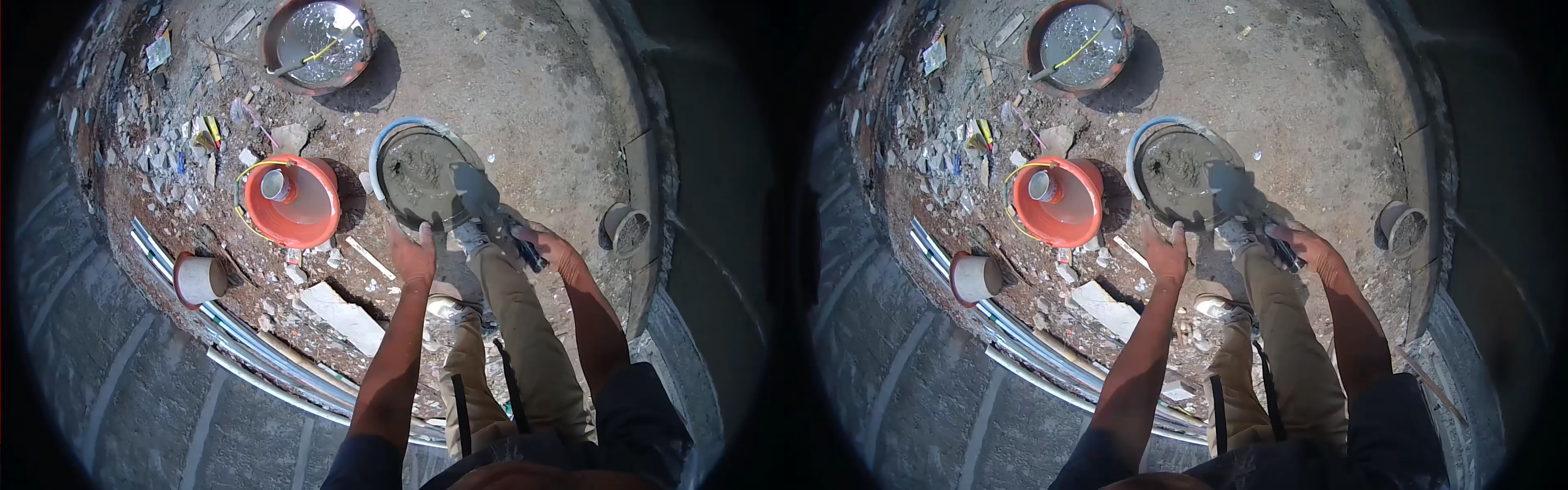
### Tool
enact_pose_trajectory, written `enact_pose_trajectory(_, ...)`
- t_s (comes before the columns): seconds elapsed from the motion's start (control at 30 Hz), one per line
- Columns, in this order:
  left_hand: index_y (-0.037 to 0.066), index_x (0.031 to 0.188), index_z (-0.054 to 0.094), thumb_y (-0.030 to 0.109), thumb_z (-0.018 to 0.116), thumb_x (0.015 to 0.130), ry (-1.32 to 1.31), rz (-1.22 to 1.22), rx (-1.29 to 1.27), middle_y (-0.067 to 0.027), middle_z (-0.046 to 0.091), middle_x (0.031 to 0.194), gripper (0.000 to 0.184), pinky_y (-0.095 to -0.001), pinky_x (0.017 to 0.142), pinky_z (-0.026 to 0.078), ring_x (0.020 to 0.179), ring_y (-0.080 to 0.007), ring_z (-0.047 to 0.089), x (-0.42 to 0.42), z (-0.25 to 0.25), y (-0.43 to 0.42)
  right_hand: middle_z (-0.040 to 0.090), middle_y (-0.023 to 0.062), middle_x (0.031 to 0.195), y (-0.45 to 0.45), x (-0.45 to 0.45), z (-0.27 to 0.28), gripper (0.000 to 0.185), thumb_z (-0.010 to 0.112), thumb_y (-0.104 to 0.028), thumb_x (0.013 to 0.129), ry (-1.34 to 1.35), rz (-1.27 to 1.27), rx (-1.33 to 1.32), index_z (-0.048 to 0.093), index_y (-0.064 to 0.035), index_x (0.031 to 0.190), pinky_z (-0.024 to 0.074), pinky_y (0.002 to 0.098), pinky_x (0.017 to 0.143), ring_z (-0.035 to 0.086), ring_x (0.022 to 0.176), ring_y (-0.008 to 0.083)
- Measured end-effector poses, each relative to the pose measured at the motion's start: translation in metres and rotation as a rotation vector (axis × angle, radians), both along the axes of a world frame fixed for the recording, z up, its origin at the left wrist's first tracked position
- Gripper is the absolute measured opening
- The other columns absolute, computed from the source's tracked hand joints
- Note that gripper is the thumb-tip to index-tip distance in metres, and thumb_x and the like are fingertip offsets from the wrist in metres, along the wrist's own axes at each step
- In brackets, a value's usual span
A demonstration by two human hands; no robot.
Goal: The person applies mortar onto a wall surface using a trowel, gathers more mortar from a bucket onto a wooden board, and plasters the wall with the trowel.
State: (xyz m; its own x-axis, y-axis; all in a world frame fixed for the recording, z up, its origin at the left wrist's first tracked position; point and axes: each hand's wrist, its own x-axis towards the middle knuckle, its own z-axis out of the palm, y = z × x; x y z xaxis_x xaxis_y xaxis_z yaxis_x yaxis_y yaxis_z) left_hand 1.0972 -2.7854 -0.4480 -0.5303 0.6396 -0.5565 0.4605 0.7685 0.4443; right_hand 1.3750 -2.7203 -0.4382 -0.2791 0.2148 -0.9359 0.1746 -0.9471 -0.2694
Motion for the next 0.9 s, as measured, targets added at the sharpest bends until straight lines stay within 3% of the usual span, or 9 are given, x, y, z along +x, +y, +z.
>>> enact_pose_trajectory(0.13, -0.007, 0.143, 0.022, 0.030, 0.070, 0.079, 0.166, -0.389, 0.058, -0.0288, 0.032, 0.145, 0.089, -0.0401, 0.112, 0.026, 0.136, -0.0394, 0.031, -0.070, -0.043, 0.120, 0.056, 0.0015, 0.066, -0.028, 0.066, 0.022, 0.040, 0.063, -0.030, 0.087, -0.177, 0.144, 0.023, 0.054, -0.0039, 0.116, 0.0439, 0.0246, 0.051, 0.055, 0.057, 0.0092)
enact_pose_trajectory(0.23, -0.001, 0.145, 0.023, 0.035, 0.074, 0.075, -0.107, -0.437, -0.265, -0.0275, 0.041, 0.139, 0.094, -0.0412, 0.105, 0.036, 0.128, -0.0388, 0.043, -0.069, -0.028, 0.182, 0.052, 0.0012, 0.064, -0.081, 0.107, 0.040, 0.029, 0.065, -0.018, 0.082, -0.481, -0.032, -0.122, 0.055, -0.0041, 0.106, 0.0427, 0.0283, 0.046, 0.051, 0.053, 0.0103)
enact_pose_trajectory(0.3, 0.001, 0.127, 0.045, 0.035, 0.073, 0.076, 0.104, -0.614, -0.077, -0.0257, 0.057, 0.121, 0.068, -0.0434, 0.094, 0.044, 0.111, -0.0406, 0.055, -0.067, -0.026, 0.173, 0.051, 0.0020, 0.063, -0.144, 0.137, 0.049, 0.023, 0.064, -0.015, 0.081, -0.637, -0.184, -0.121, 0.054, -0.0030, 0.098, 0.0441, 0.0305, 0.044, 0.050, 0.050, 0.0111)
enact_pose_trajectory(0.37, 0.000, 0.105, 0.060, 0.036, 0.073, 0.077, -0.100, -0.566, -0.014, -0.0241, 0.067, 0.090, 0.047, -0.0458, 0.075, 0.050, 0.085, -0.0400, 0.064, -0.079, -0.039, 0.138, 0.052, 0.0035, 0.063, -0.190, 0.157, 0.083, 0.023, 0.065, -0.015, 0.081, -0.663, -0.147, -0.171, 0.054, -0.0015, 0.097, 0.0452, 0.0316, 0.044, 0.051, 0.049, 0.0123)
enact_pose_trajectory(0.5, 0.000, 0.082, 0.065, 0.045, 0.071, 0.078, -0.093, -0.984, -0.316, -0.0240, 0.064, 0.075, 0.046, -0.0448, 0.071, 0.050, 0.076, -0.0410, 0.064, -0.046, 0.038, 0.083, 0.055, 0.0065, 0.064, -0.241, 0.164, 0.135, 0.025, 0.065, -0.014, 0.081, -0.687, -0.025, -0.254, 0.055, 0.0002, 0.098, 0.0464, 0.0323, 0.044, 0.055, 0.049, 0.0149)
enact_pose_trajectory(0.57, -0.001, 0.069, 0.061, 0.049, 0.075, 0.072, -0.077, -0.970, -0.125, -0.0210, 0.064, 0.071, 0.052, -0.0453, 0.071, 0.050, 0.075, -0.0391, 0.064, -0.045, 0.014, 0.034, 0.059, 0.0087, 0.066, -0.256, 0.164, 0.148, 0.028, 0.066, -0.020, 0.080, -0.627, 0.130, -0.233, 0.058, 0.0004, 0.098, 0.0482, 0.0323, 0.046, 0.059, 0.052, 0.0164)
enact_pose_trajectory(0.67, 0.004, 0.061, 0.058, 0.037, 0.065, 0.083, -0.050, -1.095, -0.171, -0.0100, 0.061, 0.058, 0.041, -0.0356, 0.046, 0.046, 0.050, -0.0276, 0.060, -0.080, -0.092, 0.012, 0.061, 0.0085, 0.065, -0.267, 0.167, 0.180, 0.034, 0.066, -0.030, 0.080, -0.567, 0.110, -0.098, 0.060, -0.0010, 0.096, 0.0471, 0.0325, 0.043, 0.060, 0.050, 0.0179)
enact_pose_trajectory(0.77, 0.013, 0.055, 0.051, 0.031, 0.055, 0.091, -0.116, -1.096, 0.208, 0.0032, 0.047, 0.044, 0.041, -0.0261, 0.034, 0.032, 0.036, -0.0127, 0.046, -0.073, -0.060, 0.010, 0.061, 0.0084, 0.063, -0.297, 0.195, 0.199, 0.037, 0.064, -0.036, 0.081, -0.593, 0.038, -0.004, 0.058, -0.0011, 0.094, 0.0489, 0.0335, 0.048, 0.061, 0.053, 0.0184)
enact_pose_trajectory(0.9, 0.010, 0.068, 0.054, 0.032, 0.054, 0.095, -0.311, -1.109, -0.056, 0.0071, 0.049, 0.058, 0.035, -0.0269, 0.038, 0.030, 0.043, -0.0081, 0.044, -0.095, 0.043, -0.012, 0.064, 0.0116, 0.066, -0.399, 0.222, 0.243, 0.038, 0.064, -0.039, 0.082, -0.871, -0.133, -0.021, 0.060, -0.0021, 0.085, 0.0522, 0.0353, 0.058, 0.065, 0.063, 0.0245)
